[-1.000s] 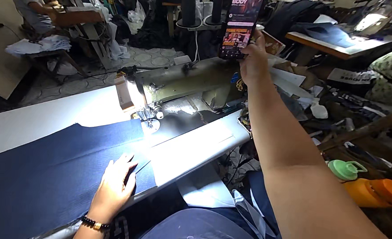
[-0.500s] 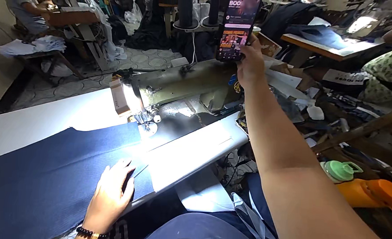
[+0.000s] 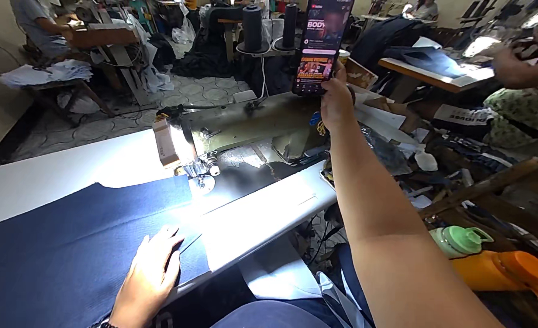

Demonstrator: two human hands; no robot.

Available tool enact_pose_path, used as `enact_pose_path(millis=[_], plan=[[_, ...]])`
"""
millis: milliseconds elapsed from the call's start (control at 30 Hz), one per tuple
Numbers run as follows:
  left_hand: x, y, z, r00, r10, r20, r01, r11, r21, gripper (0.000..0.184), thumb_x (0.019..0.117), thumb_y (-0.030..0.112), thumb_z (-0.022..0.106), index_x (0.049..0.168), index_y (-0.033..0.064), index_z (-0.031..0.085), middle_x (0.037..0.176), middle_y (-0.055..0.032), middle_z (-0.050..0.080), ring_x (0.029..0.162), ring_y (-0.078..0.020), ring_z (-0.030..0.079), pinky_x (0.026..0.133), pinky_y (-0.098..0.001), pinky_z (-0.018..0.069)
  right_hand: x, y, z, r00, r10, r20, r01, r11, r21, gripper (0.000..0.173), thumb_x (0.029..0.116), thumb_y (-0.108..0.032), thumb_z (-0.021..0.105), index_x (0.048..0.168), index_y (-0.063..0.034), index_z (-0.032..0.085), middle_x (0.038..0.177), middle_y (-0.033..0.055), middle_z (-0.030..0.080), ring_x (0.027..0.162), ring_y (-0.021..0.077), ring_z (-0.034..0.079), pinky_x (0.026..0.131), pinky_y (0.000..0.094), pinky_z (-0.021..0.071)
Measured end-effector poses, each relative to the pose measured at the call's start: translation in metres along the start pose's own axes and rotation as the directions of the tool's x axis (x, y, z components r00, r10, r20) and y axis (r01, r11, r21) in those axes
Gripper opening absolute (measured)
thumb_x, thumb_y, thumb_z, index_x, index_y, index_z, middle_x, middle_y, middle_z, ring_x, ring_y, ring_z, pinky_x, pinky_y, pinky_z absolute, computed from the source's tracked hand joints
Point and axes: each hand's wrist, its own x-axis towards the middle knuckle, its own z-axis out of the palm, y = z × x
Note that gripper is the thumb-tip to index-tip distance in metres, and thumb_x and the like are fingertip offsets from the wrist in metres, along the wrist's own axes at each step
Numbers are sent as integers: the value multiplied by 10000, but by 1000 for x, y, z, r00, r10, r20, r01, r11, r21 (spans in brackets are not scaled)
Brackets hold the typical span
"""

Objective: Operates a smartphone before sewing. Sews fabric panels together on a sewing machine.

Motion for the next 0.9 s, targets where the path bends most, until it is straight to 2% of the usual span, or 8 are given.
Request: enact_pose_path(millis=[333, 500, 567, 667, 733, 767, 800, 900], plan=[[-1, 1, 1, 1000, 1, -10, -1, 1000, 19, 465, 990, 282, 381, 1226, 78, 726, 1408, -114, 642, 1363, -328, 563, 1146, -633, 344, -2, 6, -5, 996, -56, 75, 56, 998, 0, 764, 873, 57, 426, 1591, -67, 196, 1505, 117, 462, 1328, 152, 535, 1088, 326, 477], [-1, 1, 0, 1000, -4, -6, 4, 999, 34, 468, 991, 292, 381, 1230, 87, 727, 1398, -106, 649, 1367, -315, 560, 1151, -617, 348, 3, 0, 2, 999, 33, -16, -33, 999, -42, 619, 948, -117, 493, 1540, -98, 312, 1447, 91, 515, 1276, 146, 573, 1051, 344, 508], [-1, 1, 1, 1000, 3, -11, -2, 999, 36, 467, 993, 294, 386, 1230, 82, 728, 1395, -115, 651, 1358, -319, 568, 1146, -617, 355, 4, -7, 8, 996, 64, -64, -68, 995, -72, 477, 1051, -227, 460, 1492, -82, 354, 1391, 89, 542, 1241, 132, 588, 1033, 329, 516], [0, 2, 1, 1000, 11, -17, -10, 999, 38, 471, 991, 300, 385, 1224, 79, 729, 1393, -123, 650, 1350, -331, 573, 1137, -624, 359, -2, -24, 19, 982, 140, -128, -153, 984, -94, 512, 1126, -333, 337, 1556, -57, 307, 1521, 108, 463, 1359, 127, 502, 1126, 312, 429], [0, 2, 1, 1000, 12, -20, -11, 999, 42, 470, 990, 304, 386, 1219, 84, 732, 1391, -119, 652, 1349, -326, 575, 1133, -622, 366, -4, -23, 19, 987, 116, -111, -125, 989, -75, 478, 1077, -170, 411, 1531, -50, 320, 1462, 113, 490, 1296, 130, 541, 1072, 304, 470], [-1, 1, 1, 1000, 5, -16, -4, 999, 40, 471, 989, 307, 385, 1222, 88, 732, 1395, -115, 650, 1354, -325, 571, 1138, -618, 359, -1, -13, 13, 994, 81, -79, -86, 994, -63, 547, 989, -116, 480, 1515, -72, 336, 1434, 97, 513, 1269, 131, 565, 1044, 313, 500], [-1, 1, 1, 1000, -1, -13, 1, 999, 40, 472, 987, 310, 386, 1222, 92, 733, 1397, -112, 649, 1356, -323, 568, 1141, -616, 355, 1, -8, 8, 996, 66, -53, -69, 996, -53, 591, 949, -99, 517, 1513, -90, 338, 1436, 86, 512, 1269, 130, 564, 1041, 323, 503], [-1, 0, 1, 1000, 3, -9, -3, 999, 40, 475, 990, 313, 384, 1228, 94, 731, 1403, -111, 647, 1364, -326, 562, 1144, -626, 350, 2, -4, 7, 997, 64, -50, -67, 996, -52, 582, 955, -126, 518, 1511, -106, 346, 1431, 74, 514, 1256, 127, 569, 1031, 328, 507]])
